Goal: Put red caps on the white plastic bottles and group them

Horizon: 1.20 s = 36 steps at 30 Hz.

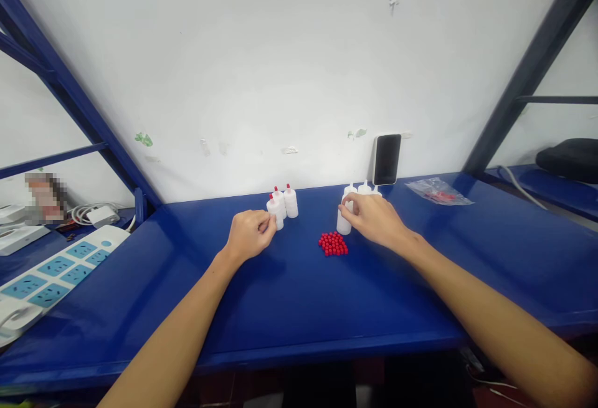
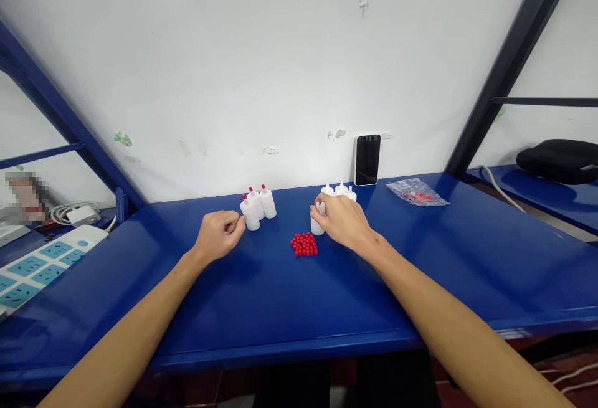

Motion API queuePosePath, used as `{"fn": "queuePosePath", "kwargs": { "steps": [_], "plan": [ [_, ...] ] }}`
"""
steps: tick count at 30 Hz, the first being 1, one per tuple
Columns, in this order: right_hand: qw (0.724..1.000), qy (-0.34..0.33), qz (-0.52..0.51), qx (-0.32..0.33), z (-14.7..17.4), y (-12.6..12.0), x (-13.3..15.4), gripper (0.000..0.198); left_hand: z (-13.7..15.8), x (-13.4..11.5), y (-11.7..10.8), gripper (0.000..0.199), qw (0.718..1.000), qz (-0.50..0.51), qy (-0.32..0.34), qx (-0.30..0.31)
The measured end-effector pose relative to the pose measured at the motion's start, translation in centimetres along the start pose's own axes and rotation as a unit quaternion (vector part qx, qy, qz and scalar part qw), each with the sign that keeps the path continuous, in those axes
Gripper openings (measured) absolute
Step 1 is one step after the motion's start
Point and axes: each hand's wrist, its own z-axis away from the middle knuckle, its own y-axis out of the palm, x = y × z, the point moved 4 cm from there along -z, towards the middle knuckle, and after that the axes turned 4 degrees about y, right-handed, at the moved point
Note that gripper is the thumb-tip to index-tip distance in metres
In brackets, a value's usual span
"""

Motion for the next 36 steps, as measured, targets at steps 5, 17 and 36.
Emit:
{"fn": "queuePosePath", "kwargs": {
  "steps": [5,17,36],
  "plan": [
    [0.996,-0.067,-0.045,-0.035,0.1,0.0,0.5,0.018,0.2,-4.3,-1.1,0.035,0.980,0.064,0.163,-0.096],
    [0.984,-0.084,-0.157,-0.005,3.2,-1.0,-1.0,0.018,0.4,-6.0,2.3,0.038,0.938,0.218,0.154,0.220],
    [0.889,0.069,-0.454,-0.003,6.0,0.2,-3.2,0.028,0.4,-7.0,3.7,0.041,0.948,0.115,0.176,0.237]
  ]
}}
